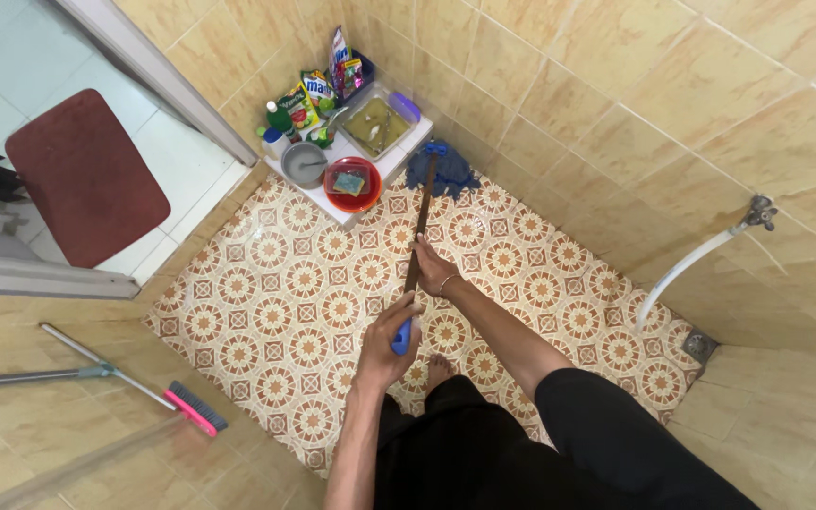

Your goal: The person mops a tiled floor by rinsing the mop head under a tap, wringing it out by hand, and then pushing it across the floor surface.

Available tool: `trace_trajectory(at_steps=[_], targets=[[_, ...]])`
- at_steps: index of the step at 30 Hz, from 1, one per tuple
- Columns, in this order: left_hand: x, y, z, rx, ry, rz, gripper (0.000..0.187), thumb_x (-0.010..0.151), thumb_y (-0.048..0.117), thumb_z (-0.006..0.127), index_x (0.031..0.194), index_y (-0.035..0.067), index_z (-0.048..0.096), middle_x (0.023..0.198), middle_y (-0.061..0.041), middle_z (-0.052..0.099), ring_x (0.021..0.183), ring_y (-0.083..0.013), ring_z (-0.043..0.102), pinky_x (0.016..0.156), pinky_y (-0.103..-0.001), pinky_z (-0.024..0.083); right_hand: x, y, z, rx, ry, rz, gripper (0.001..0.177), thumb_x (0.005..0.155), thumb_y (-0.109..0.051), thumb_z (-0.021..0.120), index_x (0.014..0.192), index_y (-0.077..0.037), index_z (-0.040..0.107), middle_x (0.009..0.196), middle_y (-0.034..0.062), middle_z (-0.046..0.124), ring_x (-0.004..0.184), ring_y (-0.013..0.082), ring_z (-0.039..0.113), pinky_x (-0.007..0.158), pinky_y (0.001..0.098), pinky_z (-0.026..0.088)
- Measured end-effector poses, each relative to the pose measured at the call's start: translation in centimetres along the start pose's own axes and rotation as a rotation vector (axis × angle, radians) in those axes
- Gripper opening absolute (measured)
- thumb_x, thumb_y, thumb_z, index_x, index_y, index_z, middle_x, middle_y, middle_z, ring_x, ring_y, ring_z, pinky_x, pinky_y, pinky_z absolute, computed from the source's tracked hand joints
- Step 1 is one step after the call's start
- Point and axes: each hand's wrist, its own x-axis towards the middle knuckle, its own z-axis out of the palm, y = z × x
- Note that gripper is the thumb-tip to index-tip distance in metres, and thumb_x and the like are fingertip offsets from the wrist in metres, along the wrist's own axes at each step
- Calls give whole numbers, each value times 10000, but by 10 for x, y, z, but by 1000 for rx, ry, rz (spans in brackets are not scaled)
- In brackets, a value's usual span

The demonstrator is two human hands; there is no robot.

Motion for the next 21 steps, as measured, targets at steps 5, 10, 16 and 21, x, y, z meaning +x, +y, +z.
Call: trace_trajectory(at_steps=[5,10,16,21], targets=[[-12,4,-18,137,-26,-51,262,880,153,670,1109,85,779,1356,-135,678,1082,-321,739,899,-403,625,2,-7,22,32,-15,56,750,984,-400,621,1577,-183,217,1706,196,97,1446,379,421,1149,398,428],[-31,9,-29,124,-36,25,257,896,141,684,1125,60,768,1354,-165,667,1046,-314,745,828,-395,648,-18,-18,39,110,88,-93,683,1067,-376,604,1601,-162,235,1689,258,72,1507,448,335,1183,424,399],[-55,4,-61,210,-103,198,280,854,103,693,1112,9,749,1328,-197,687,1023,-348,733,832,-427,618,-59,-73,38,191,-1,107,713,1023,-407,544,1601,-247,159,1728,173,42,1435,386,449,1082,415,492],[-64,-5,-79,217,-129,176,224,892,114,702,1085,10,749,1321,-203,684,1028,-354,722,846,-429,613,-57,-91,54,192,19,161,726,1014,-426,524,1604,-245,142,1737,149,48,1453,375,419,1073,427,497]])
